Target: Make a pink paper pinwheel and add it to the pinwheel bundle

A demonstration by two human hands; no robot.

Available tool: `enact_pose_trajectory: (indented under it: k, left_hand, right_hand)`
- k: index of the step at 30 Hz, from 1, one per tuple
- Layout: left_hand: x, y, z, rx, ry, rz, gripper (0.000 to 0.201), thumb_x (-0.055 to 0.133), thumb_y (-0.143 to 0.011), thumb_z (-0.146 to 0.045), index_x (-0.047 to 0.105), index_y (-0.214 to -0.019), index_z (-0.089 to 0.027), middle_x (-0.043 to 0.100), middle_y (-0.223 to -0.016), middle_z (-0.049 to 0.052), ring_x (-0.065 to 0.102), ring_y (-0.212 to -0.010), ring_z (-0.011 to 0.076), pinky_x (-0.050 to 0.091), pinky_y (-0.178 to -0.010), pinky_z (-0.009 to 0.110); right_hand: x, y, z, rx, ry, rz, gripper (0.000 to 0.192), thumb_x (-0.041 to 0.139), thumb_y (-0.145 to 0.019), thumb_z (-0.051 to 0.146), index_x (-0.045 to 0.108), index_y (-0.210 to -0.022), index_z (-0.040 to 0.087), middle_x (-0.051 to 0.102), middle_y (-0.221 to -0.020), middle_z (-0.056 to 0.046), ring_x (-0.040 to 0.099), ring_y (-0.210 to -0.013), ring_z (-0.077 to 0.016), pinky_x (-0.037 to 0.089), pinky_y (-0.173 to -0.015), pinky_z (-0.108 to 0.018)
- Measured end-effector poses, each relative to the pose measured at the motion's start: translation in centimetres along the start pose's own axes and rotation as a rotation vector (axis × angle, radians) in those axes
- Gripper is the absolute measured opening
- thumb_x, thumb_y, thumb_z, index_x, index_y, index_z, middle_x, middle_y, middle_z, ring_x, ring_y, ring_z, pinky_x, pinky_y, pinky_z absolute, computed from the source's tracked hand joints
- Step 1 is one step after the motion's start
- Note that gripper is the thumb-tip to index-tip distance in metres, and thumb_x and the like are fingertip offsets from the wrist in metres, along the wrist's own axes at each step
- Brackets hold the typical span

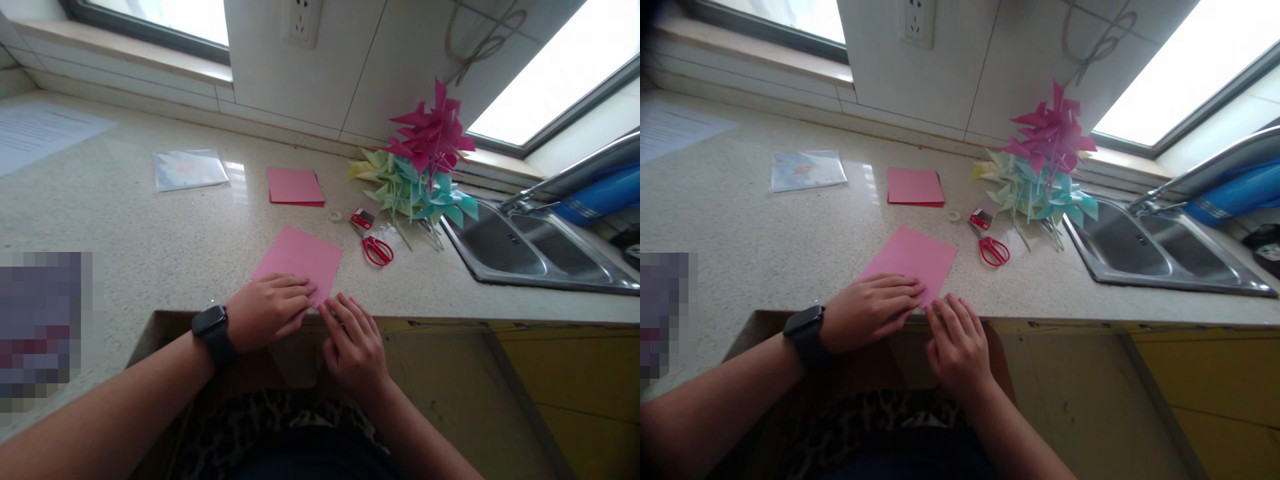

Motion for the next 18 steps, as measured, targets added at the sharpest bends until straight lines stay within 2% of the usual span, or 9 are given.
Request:
enact_pose_trajectory:
  k: [11, 18]
  left_hand:
    - [0.04, 0.01, 0.06, 0.001, 0.004, -0.003, 0.023, 0.051, -0.098, -0.025, 0.069, -0.110, -0.018, 0.068, -0.132, 0.007, 0.062, -0.123, 0.0234, 0.049, -0.105, 0.042]
    - [0.01, 0.04, 0.01, 0.003, 0.006, -0.002, 0.024, 0.051, -0.097, -0.026, 0.068, -0.114, -0.018, 0.068, -0.131, 0.007, 0.063, -0.122, 0.0236, 0.049, -0.105, 0.042]
  right_hand:
    - [-0.15, 0.39, -0.10, -0.005, -0.042, -0.007, 0.051, 0.053, -0.083, 0.007, 0.060, -0.133, 0.013, 0.063, -0.135, -0.013, 0.049, -0.135, -0.0308, 0.043, -0.112, -0.054]
    - [-0.09, 0.25, -0.13, -0.011, -0.031, -0.002, 0.054, 0.053, -0.082, 0.007, 0.059, -0.135, 0.012, 0.062, -0.136, -0.014, 0.049, -0.135, -0.0312, 0.044, -0.112, -0.054]
Point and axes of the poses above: each hand's wrist, its own y-axis away from the middle knuckle, its own x-axis out of the palm, z = x × y, the point moved 7 cm from there along -y, towards the middle knuckle
